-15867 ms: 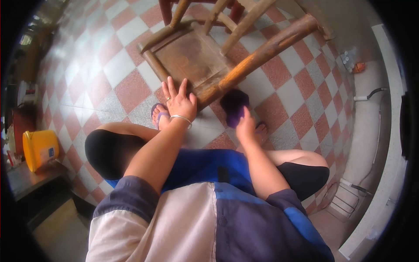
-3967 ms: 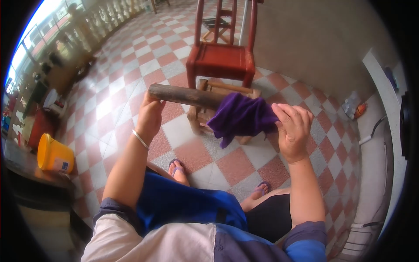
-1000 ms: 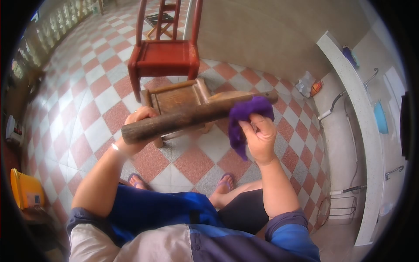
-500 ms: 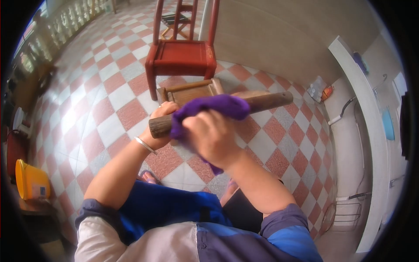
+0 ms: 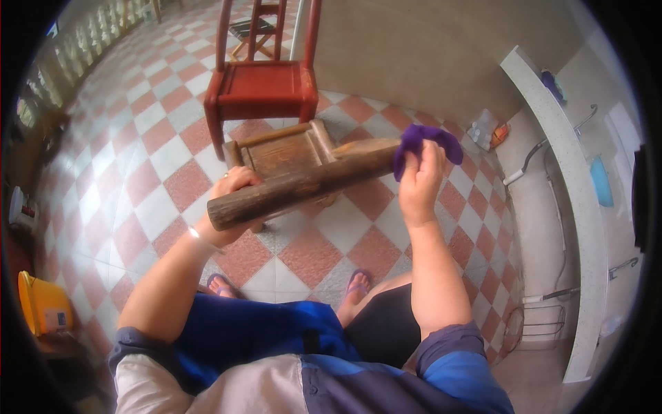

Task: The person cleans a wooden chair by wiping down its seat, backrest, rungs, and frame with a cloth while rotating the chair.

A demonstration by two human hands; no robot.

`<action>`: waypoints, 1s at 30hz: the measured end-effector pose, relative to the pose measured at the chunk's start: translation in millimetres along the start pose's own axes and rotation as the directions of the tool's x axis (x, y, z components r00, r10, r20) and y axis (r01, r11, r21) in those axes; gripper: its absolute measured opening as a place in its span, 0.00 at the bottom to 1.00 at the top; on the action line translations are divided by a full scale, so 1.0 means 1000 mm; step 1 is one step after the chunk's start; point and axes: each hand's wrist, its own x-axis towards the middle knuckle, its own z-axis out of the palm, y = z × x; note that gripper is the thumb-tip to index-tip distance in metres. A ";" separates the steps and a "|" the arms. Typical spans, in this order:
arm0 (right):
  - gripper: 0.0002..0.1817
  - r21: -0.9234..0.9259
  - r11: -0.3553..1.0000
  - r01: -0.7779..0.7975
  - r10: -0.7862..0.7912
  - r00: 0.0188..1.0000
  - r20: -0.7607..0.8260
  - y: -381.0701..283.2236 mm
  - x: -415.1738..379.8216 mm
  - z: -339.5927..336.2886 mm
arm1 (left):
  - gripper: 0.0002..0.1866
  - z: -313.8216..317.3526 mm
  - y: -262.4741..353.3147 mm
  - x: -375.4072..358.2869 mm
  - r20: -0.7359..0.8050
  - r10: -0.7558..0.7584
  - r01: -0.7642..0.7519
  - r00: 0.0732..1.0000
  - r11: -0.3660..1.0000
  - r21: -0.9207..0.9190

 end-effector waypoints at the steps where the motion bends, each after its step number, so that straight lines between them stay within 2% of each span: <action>1: 0.08 -0.061 0.996 0.063 -0.059 0.996 0.064 -0.016 -0.004 0.008 | 0.17 0.001 0.001 0.000 -0.012 -0.012 0.013 1.000 1.000 0.009; 2: 0.07 -0.042 0.983 0.177 -0.175 0.983 0.046 -0.042 -0.011 0.021 | 0.17 0.000 0.002 0.000 -0.001 -0.030 0.030 1.000 0.999 0.013; 4: 0.07 0.155 0.947 0.283 -0.298 0.951 0.085 -0.109 -0.010 0.030 | 0.18 0.001 0.003 -0.001 0.035 -0.069 0.068 0.997 0.997 0.020; 7: 0.08 0.282 0.901 0.330 -0.373 0.921 0.111 -0.165 -0.017 0.057 | 0.16 0.011 -0.028 -0.017 0.022 0.021 -0.016 1.000 0.984 -0.178; 8: 0.08 0.286 0.899 0.332 -0.372 0.923 0.098 -0.164 -0.018 0.056 | 0.17 0.008 -0.022 -0.018 0.103 -0.207 0.231 0.973 0.851 -0.471; 10: 0.08 0.295 0.889 0.350 -0.388 0.918 0.078 -0.156 -0.015 0.055 | 0.17 -0.001 -0.008 -0.009 0.135 -0.251 0.279 0.959 0.921 -0.270; 12: 0.06 0.102 0.942 0.319 -0.328 0.940 0.088 -0.121 -0.008 0.043 | 0.14 0.002 -0.006 0.001 -0.033 0.035 -0.036 0.999 0.999 -0.040; 13: 0.06 -0.028 0.963 0.266 -0.261 0.957 0.125 -0.096 -0.003 0.031 | 0.14 0.002 0.001 0.001 -0.026 -0.089 0.088 0.996 0.995 -0.040; 14: 0.06 -0.140 0.963 0.230 -0.225 0.973 0.048 -0.060 -0.001 0.026 | 0.14 0.001 0.003 0.001 -0.023 -0.030 0.029 0.999 0.999 -0.031; 15: 0.06 -0.200 0.976 0.085 -0.073 0.995 0.069 -0.022 -0.002 0.020 | 0.13 0.000 0.003 0.001 -0.022 0.028 -0.029 0.999 0.999 -0.019; 16: 0.06 -0.140 0.990 -0.012 0.011 1.000 -0.006 0.005 0.002 0.007 | 0.14 -0.001 0.001 0.002 -0.021 0.042 -0.042 0.999 0.999 0.008; 17: 0.08 -0.151 0.988 -0.018 0.010 0.999 -0.051 0.013 0.009 -0.002 | 0.14 -0.001 0.001 0.004 -0.017 0.054 -0.053 0.998 0.998 0.037; 18: 0.09 -0.178 0.982 0.056 -0.070 0.995 -0.076 0.015 0.008 -0.001 | 0.14 -0.001 0.002 0.002 -0.008 0.065 -0.065 0.998 0.996 0.067; 21: 0.11 -0.123 0.982 0.140 -0.138 0.990 0.029 -0.022 -0.004 0.016 | 0.14 0.005 0.003 0.001 -0.042 0.055 -0.051 0.998 0.995 0.080; 23: 0.11 0.012 0.955 0.297 -0.297 0.953 0.058 -0.087 -0.014 0.031 | 0.15 0.009 0.007 0.002 -0.039 0.041 -0.037 0.998 0.995 0.090; 25: 0.09 0.146 0.930 0.338 -0.353 0.930 0.099 -0.140 -0.013 0.043 | 0.16 0.015 0.014 0.002 -0.058 0.009 -0.003 0.998 0.995 0.101; 26: 0.08 0.193 0.915 0.355 -0.379 0.920 0.101 -0.159 -0.015 0.052 | 0.19 0.018 0.007 -0.005 -0.043 -0.050 0.042 0.998 0.982 -0.184; 28: 0.09 0.242 0.901 0.359 -0.397 0.909 0.130 -0.178 -0.018 0.057 | 0.19 0.015 0.004 -0.010 -0.001 -0.131 0.111 0.991 0.845 -0.523; 30: 0.11 0.255 0.899 0.356 -0.399 0.905 0.144 -0.174 -0.017 0.051 | 0.16 0.013 0.009 -0.008 -0.012 -0.059 0.047 0.998 0.890 -0.454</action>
